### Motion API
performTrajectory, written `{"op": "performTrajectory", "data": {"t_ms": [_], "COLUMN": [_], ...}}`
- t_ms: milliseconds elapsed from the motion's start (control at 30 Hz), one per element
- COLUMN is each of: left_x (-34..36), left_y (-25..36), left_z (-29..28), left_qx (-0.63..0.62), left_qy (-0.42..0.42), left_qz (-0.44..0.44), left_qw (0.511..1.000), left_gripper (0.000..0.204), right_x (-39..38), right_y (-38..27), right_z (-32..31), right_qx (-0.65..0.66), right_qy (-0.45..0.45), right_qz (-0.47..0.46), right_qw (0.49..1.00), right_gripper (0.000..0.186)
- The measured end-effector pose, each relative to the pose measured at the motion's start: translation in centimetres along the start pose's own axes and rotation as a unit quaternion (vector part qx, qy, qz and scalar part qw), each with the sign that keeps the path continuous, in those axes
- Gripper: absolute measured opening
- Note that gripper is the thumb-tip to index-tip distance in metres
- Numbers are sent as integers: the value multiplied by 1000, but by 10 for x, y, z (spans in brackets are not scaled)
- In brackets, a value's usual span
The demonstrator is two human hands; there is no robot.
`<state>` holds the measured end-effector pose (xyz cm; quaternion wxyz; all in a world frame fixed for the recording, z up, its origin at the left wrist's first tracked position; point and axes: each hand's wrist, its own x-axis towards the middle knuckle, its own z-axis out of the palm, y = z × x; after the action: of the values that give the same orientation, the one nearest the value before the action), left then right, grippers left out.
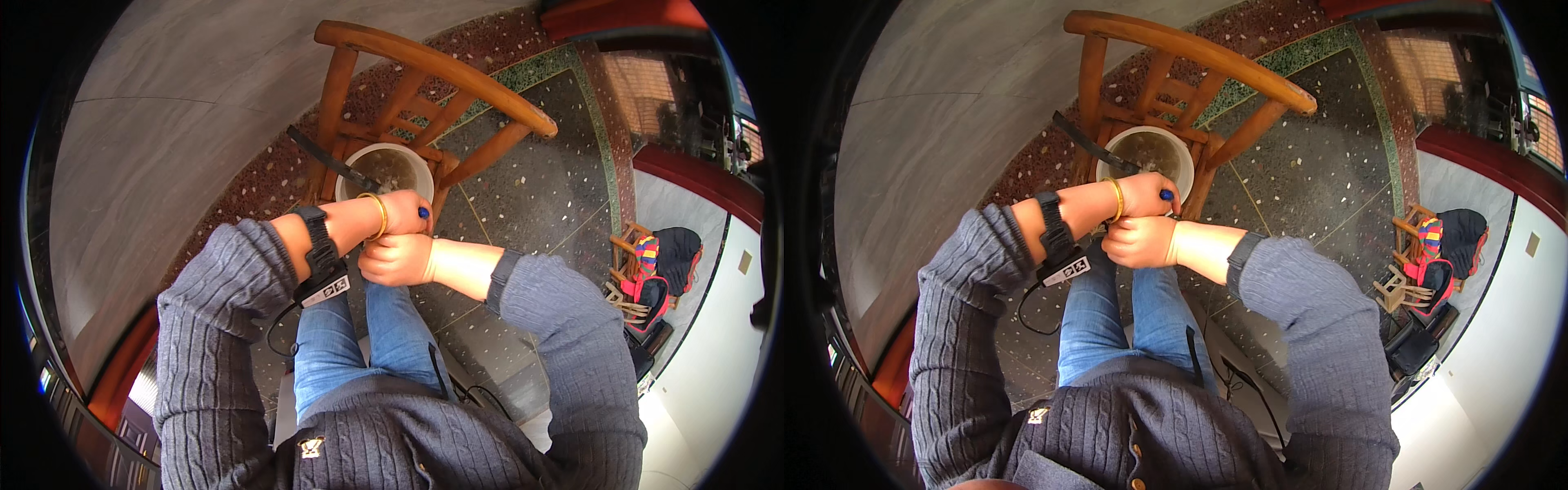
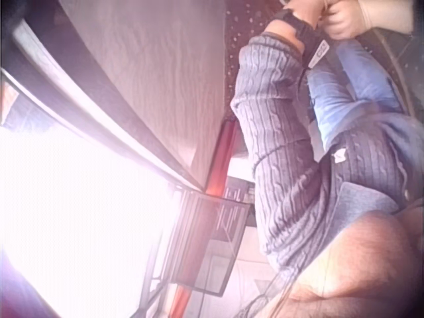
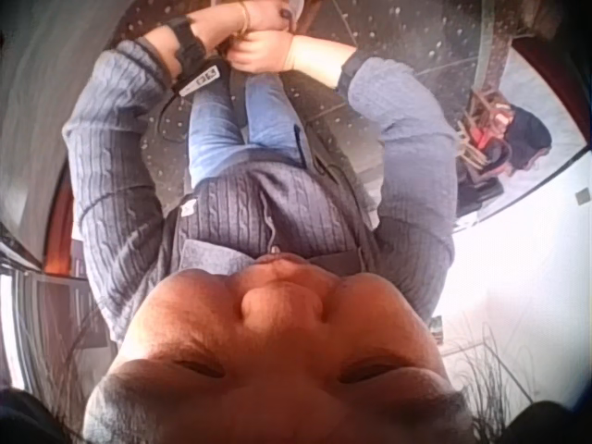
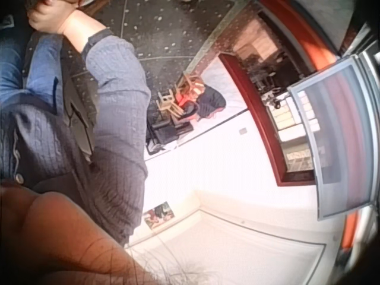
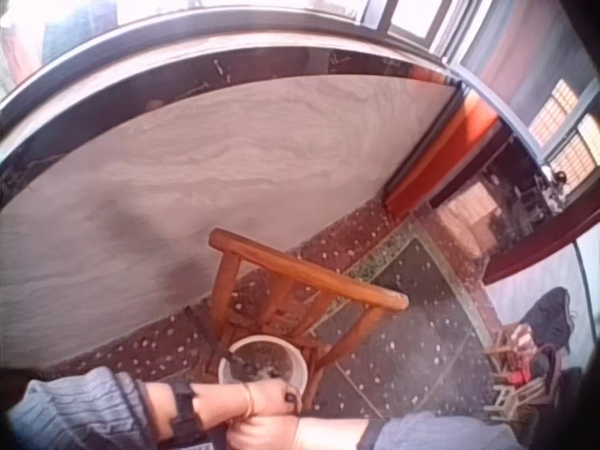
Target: The person wipes the window frame and sill with a blue cloth, repeatedly dipping the cloth into a bucket of water to rewet it. They also remove a strip of tape from the frame and place it on a nearby chair. The task is performed in a room with a tiled floor and visible furniture.
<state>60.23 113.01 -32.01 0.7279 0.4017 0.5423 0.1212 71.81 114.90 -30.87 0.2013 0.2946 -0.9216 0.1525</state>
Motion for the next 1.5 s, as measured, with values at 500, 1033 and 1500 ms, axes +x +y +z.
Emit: {"op": "performTrajectory", "data": {"t_ms": [500, 1033, 1500], "left_x": [-39, -168, -330], "left_y": [-20, 21, -60], "left_z": [2, 43, 151], "left_qx": [-724, -649, -484], "left_qy": [23, 120, 403], "left_qz": [49, 224, 357], "left_qw": [688, 717, 690], "left_gripper": [40, 62, 42], "right_x": [-12, 55, 160], "right_y": [-13, -30, -91], "right_z": [-76, -139, -102], "right_qx": [289, 544, 355], "right_qy": [139, 332, 23], "right_qz": [616, 611, 438], "right_qw": [719, 469, 826], "right_gripper": [65, 25, 59]}}
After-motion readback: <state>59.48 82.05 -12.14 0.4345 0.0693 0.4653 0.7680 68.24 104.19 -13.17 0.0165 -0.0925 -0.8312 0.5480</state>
